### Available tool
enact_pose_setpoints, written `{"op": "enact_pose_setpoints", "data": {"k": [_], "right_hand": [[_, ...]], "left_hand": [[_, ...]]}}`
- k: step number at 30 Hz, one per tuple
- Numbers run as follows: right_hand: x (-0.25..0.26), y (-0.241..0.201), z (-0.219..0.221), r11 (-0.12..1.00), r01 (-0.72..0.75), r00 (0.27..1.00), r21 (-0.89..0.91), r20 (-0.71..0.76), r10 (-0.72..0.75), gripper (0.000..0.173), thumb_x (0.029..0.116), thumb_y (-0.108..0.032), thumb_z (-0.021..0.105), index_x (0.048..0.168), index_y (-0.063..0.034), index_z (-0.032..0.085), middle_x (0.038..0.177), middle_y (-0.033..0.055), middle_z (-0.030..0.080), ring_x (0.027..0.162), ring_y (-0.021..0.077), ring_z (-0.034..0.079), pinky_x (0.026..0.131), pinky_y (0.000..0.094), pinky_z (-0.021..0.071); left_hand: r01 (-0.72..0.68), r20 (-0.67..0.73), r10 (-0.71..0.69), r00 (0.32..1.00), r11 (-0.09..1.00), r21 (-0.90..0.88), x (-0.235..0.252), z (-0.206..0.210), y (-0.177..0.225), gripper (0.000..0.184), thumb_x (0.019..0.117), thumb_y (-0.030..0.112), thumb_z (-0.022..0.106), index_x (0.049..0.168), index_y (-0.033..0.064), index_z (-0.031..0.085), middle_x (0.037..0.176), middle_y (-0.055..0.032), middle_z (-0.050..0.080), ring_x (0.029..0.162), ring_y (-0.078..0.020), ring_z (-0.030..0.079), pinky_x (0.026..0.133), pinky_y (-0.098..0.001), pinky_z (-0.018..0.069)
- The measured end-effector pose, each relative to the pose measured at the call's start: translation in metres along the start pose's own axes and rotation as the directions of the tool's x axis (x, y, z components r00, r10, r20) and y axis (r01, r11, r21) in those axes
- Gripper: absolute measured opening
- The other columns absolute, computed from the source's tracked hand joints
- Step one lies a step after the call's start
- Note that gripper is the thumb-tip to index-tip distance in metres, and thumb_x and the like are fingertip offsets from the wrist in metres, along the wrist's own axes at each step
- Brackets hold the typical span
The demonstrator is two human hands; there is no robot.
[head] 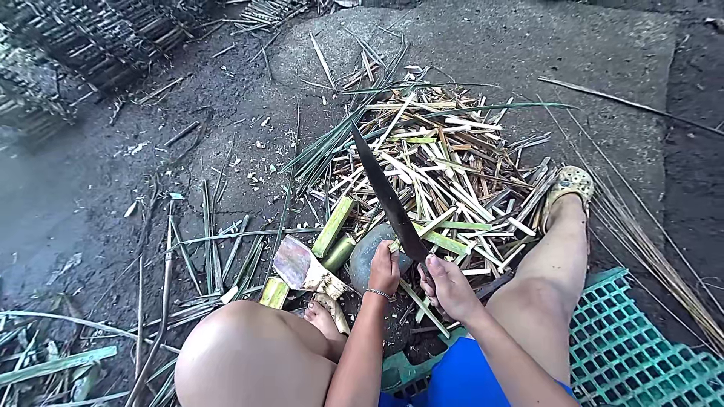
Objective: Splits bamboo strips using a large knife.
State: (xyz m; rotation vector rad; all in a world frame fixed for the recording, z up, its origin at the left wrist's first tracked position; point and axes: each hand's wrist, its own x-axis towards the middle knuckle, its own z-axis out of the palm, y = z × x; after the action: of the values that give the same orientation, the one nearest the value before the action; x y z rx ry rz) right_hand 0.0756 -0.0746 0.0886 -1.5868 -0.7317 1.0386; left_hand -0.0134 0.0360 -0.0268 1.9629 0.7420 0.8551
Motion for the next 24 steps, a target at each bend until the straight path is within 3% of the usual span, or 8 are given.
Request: {"op": "enact_pose_setpoints", "data": {"k": [5, 9, 12, 16, 20, 22, 24], "right_hand": [[-0.003, -0.018, -0.008, 0.995, -0.014, 1.000, -0.098, -0.015, 0.013, 0.041, 0.1064, -0.044, 0.031, 0.082, -0.0203, 0.054, 0.056, -0.0136, 0.042, 0.043, -0.0022, 0.042, 0.043, 0.0155, 0.0397], [0.000, -0.020, -0.015, 0.982, -0.106, 0.994, -0.157, -0.016, 0.105, 0.048, 0.1086, -0.045, 0.029, 0.084, -0.0143, 0.055, 0.057, -0.0087, 0.042, 0.045, 0.0030, 0.043, 0.045, 0.0213, 0.0411], [-0.003, -0.030, -0.019, 0.977, -0.086, 0.996, -0.195, -0.036, 0.081, 0.049, 0.1064, -0.050, 0.030, 0.085, -0.0157, 0.058, 0.057, -0.0097, 0.043, 0.045, 0.0025, 0.043, 0.045, 0.0222, 0.0416], [0.009, -0.019, -0.015, 0.965, -0.185, 0.983, -0.188, -0.023, 0.184, 0.052, 0.1095, -0.048, 0.029, 0.089, -0.0089, 0.058, 0.060, -0.0030, 0.043, 0.047, 0.0098, 0.043, 0.048, 0.0297, 0.0424], [0.004, -0.026, -0.014, 0.968, -0.179, 0.984, -0.178, -0.035, 0.176, 0.050, 0.1086, -0.047, 0.031, 0.089, -0.0110, 0.059, 0.061, -0.0046, 0.043, 0.047, 0.0080, 0.043, 0.048, 0.0275, 0.0425], [0.008, -0.009, -0.008, 0.961, -0.207, 0.978, -0.182, -0.039, 0.203, 0.053, 0.1093, -0.049, 0.030, 0.090, -0.0089, 0.059, 0.061, -0.0025, 0.043, 0.049, 0.0106, 0.043, 0.051, 0.0310, 0.0421], [0.021, -0.010, -0.010, 0.952, -0.233, 0.973, -0.200, -0.050, 0.227, 0.055, 0.1103, -0.049, 0.029, 0.092, -0.0070, 0.060, 0.063, -0.0003, 0.044, 0.050, 0.0129, 0.044, 0.052, 0.0332, 0.0427]], "left_hand": [[-0.056, -0.016, 0.056, 0.998, 0.998, 0.040, 0.007, -0.001, 0.011, 0.031, 0.1001, 0.006, 0.045, 0.115, -0.0167, 0.061, 0.107, -0.0281, 0.069, 0.101, -0.0332, 0.071, 0.096, -0.0411, 0.0536], [-0.017, 0.080, 0.012, 0.997, 0.998, 0.058, 0.009, -0.003, 0.009, 0.032, 0.1008, 0.005, 0.046, 0.119, -0.0160, 0.061, 0.110, -0.0287, 0.069, 0.104, -0.0370, 0.070, 0.098, -0.0470, 0.0532], [-0.114, -0.006, 0.116, 0.993, 0.987, 0.114, 0.016, -0.003, 0.015, 0.029, 0.1003, 0.007, 0.048, 0.112, -0.0142, 0.064, 0.103, -0.0257, 0.071, 0.098, -0.0334, 0.072, 0.094, -0.0430, 0.0560], [-0.028, 0.067, 0.022, 0.998, 0.995, 0.099, 0.015, -0.003, 0.008, 0.031, 0.1009, 0.004, 0.048, 0.119, -0.0156, 0.062, 0.109, -0.0283, 0.070, 0.103, -0.0389, 0.071, 0.098, -0.0503, 0.0538], [-0.112, -0.038, 0.118, 0.992, 0.985, 0.134, 0.015, 0.000, 0.010, 0.029, 0.0982, 0.006, 0.049, 0.112, -0.0152, 0.064, 0.100, -0.0259, 0.072, 0.094, -0.0349, 0.073, 0.090, -0.0459, 0.0572], [-0.056, 0.010, 0.055, 0.998, 0.992, 0.117, 0.009, 0.002, 0.003, 0.030, 0.1004, 0.006, 0.047, 0.117, -0.0148, 0.063, 0.104, -0.0263, 0.071, 0.096, -0.0358, 0.072, 0.092, -0.0475, 0.0564], [0.039, 0.089, -0.045, 0.995, 0.996, 0.077, 0.016, -0.002, 0.003, 0.037, 0.1021, 0.007, 0.049, 0.132, -0.0141, 0.056, 0.116, -0.0276, 0.069, 0.107, -0.0380, 0.070, 0.099, -0.0520, 0.0528]]}}
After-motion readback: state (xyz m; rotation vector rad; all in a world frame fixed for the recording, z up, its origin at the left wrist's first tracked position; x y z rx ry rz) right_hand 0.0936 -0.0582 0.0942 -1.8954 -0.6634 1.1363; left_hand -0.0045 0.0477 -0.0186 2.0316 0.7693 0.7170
